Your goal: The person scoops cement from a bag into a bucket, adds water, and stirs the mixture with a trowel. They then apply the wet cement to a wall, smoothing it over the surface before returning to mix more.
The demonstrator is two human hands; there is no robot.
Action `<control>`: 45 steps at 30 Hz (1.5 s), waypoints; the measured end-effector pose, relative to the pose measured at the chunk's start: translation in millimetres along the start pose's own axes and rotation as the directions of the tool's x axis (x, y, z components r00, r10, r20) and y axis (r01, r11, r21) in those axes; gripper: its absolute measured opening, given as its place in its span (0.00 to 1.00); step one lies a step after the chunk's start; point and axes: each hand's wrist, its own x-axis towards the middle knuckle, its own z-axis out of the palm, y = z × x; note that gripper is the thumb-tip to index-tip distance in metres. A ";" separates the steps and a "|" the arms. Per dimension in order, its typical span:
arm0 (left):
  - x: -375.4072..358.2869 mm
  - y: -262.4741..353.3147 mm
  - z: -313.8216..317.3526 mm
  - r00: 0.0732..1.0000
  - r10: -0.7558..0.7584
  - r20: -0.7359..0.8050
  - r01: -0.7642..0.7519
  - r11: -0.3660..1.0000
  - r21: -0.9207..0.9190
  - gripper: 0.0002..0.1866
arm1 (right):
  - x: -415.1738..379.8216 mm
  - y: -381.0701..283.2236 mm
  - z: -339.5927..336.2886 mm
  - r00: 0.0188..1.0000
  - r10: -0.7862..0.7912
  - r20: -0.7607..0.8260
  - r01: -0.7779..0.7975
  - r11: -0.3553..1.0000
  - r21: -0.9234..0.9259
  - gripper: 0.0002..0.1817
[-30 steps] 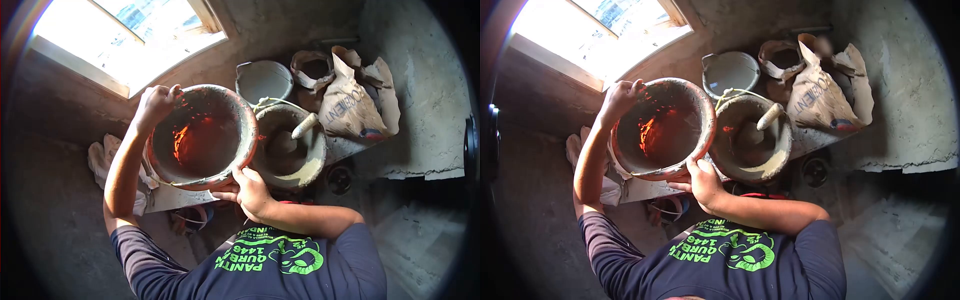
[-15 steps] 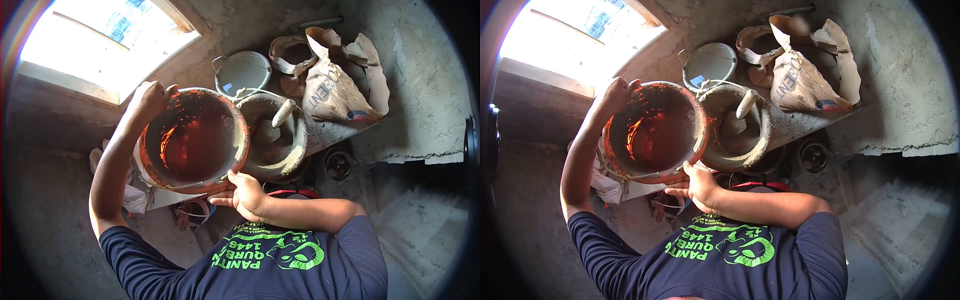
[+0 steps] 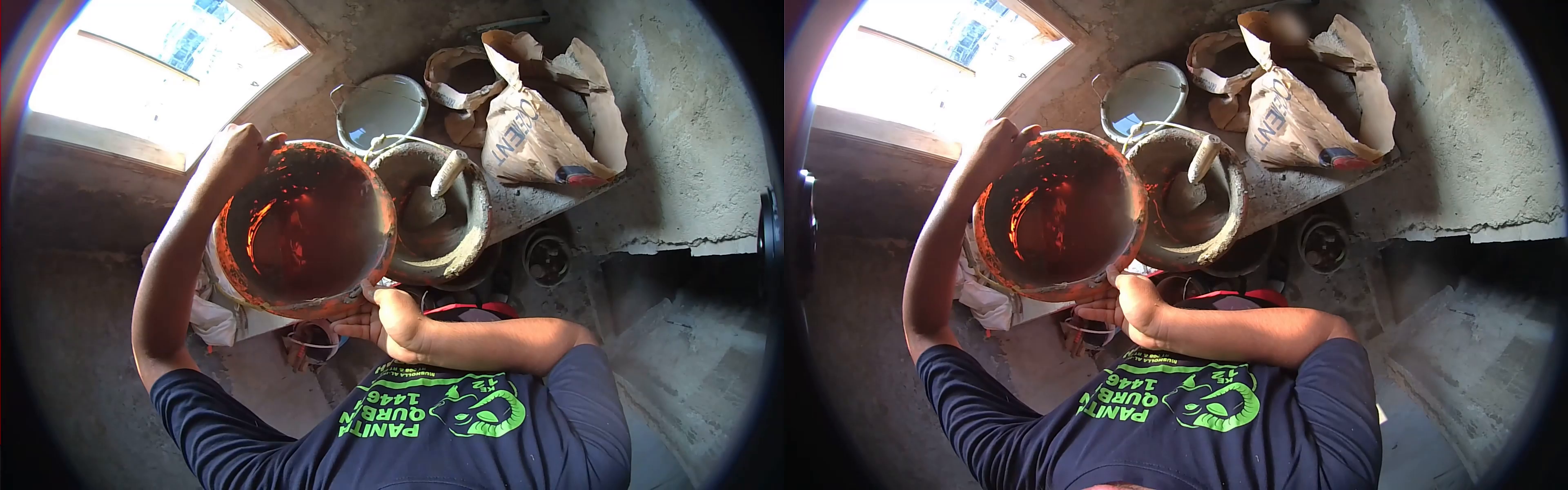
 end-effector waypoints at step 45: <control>30.1 24.1 -20.2 0.997 0.058 -0.056 -0.067 0.983 -0.168 0.32 | -17.9 -15.2 -8.0 0.984 -0.081 0.157 0.072 0.996 0.057 0.23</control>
